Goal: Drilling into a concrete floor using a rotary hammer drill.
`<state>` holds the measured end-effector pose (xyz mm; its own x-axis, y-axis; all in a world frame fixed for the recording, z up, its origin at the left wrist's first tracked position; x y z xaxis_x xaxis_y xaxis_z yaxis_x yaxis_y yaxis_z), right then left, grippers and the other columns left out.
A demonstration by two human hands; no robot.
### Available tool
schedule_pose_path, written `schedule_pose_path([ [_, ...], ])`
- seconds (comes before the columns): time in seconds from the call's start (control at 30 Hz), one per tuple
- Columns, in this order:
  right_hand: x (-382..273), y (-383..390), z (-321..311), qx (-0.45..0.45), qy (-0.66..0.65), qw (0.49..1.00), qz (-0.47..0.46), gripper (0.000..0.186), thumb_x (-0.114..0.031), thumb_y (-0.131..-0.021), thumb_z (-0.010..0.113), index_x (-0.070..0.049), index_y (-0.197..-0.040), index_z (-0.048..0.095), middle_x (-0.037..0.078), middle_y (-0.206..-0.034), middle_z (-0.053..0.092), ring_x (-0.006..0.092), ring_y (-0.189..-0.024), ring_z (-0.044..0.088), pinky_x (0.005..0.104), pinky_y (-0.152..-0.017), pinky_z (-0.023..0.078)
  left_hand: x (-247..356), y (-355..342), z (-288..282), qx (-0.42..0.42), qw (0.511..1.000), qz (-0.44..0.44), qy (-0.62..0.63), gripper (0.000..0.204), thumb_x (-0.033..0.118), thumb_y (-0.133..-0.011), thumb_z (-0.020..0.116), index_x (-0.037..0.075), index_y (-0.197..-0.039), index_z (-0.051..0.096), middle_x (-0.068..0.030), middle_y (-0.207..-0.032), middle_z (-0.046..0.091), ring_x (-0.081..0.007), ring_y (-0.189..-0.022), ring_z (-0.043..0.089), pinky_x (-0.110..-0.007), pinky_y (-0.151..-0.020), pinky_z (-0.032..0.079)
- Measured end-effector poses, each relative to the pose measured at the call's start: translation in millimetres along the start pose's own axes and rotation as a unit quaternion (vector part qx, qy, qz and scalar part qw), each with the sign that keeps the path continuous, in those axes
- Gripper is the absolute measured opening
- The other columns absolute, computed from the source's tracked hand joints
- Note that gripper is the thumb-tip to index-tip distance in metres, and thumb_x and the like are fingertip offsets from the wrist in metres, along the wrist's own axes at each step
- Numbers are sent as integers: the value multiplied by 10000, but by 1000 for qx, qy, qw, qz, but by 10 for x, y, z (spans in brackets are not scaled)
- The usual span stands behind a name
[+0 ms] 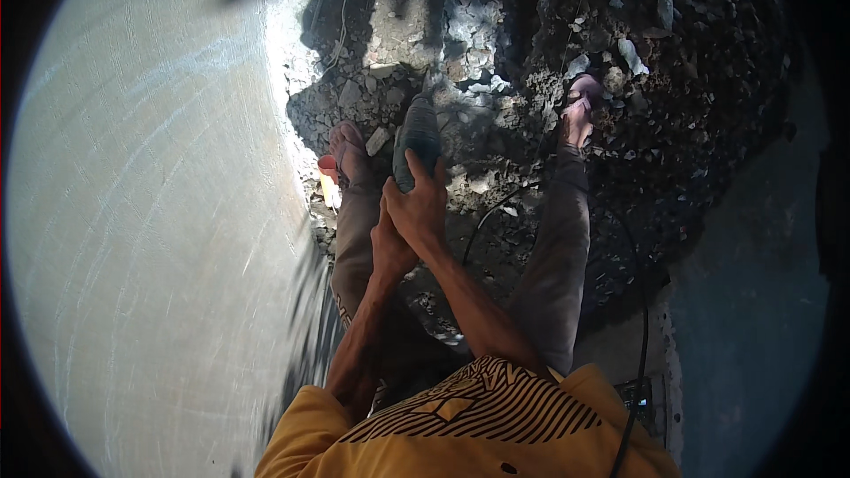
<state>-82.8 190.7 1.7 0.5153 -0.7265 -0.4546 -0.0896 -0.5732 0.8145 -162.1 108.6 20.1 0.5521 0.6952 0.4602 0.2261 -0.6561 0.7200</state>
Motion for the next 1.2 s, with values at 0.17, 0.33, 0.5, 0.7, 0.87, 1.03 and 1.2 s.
schedule_pose_path([
  [0.17,392,-41,-437,-19,-22,1000,0,569,-230,-793,717,-27,-1311,599,353,-1341,468,499,-1233,511,519,-981,481,316,218,483,42,995,-60,74,849,255,-837,739,88,-1502,237,-237,-1124,661,-403,-983,663,-461,-782,540],
  [0.33,682,22,-477,-35,29,999,-20,592,-247,-782,720,-41,-1323,596,375,-1406,406,501,-1275,481,509,-1005,476,469,356,716,81,978,-118,152,797,236,-838,745,65,-1460,277,-215,-1119,651,-353,-965,661,-433,-759,538],
  [0.5,630,-227,-454,-113,58,992,-23,605,-227,-783,717,-46,-1343,577,430,-1433,326,549,-1332,384,554,-1077,400,642,108,982,134,946,-178,236,744,217,-839,751,42,-1418,317,-193,-1115,641,-304,-947,659,-406,-735,537],
  [0.7,290,-539,-653,-246,181,949,-76,779,-263,-773,761,-103,-1466,441,382,-1500,279,488,-1411,310,495,-1111,385,915,-46,1266,193,887,-249,339,681,194,-840,758,15,-1367,365,-166,-1109,629,-244,-925,657,-372,-708,535],
  [0.87,721,-396,-1378,-335,-222,911,94,1032,-101,-780,669,-170,-1600,47,276,-1582,229,374,-1480,236,448,-1135,338,856,-235,1057,228,825,-297,423,640,33,-784,728,-3,-1323,385,-116,-922,618,-177,-669,628,-324,-564,506],
  [1.03,1215,338,-1535,-308,78,940,-124,832,-124,-782,635,-27,-1512,248,339,-1509,311,448,-1387,376,468,-1012,453,931,-279,1146,206,805,-328,449,697,-36,-737,685,5,-1357,369,-96,-828,590,-165,-584,594,-336,-543,494],
  [1.2,1370,115,-1267,-164,134,977,-35,460,-188,-767,708,15,-1147,547,317,-1126,605,462,-1059,601,501,-836,525,814,-388,1481,261,852,-299,342,810,28,-735,708,7,-1439,307,-134,-918,603,-189,-600,611,-343,-541,495],
])
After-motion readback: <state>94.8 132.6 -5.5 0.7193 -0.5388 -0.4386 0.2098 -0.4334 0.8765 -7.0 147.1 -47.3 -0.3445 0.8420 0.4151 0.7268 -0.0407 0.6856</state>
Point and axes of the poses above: each hand's wrist, its own y-axis away from the middle knuckle, its own z-axis out of the palm, x = y × z, the point moved 1 cm from there along -y, towards the middle knuckle
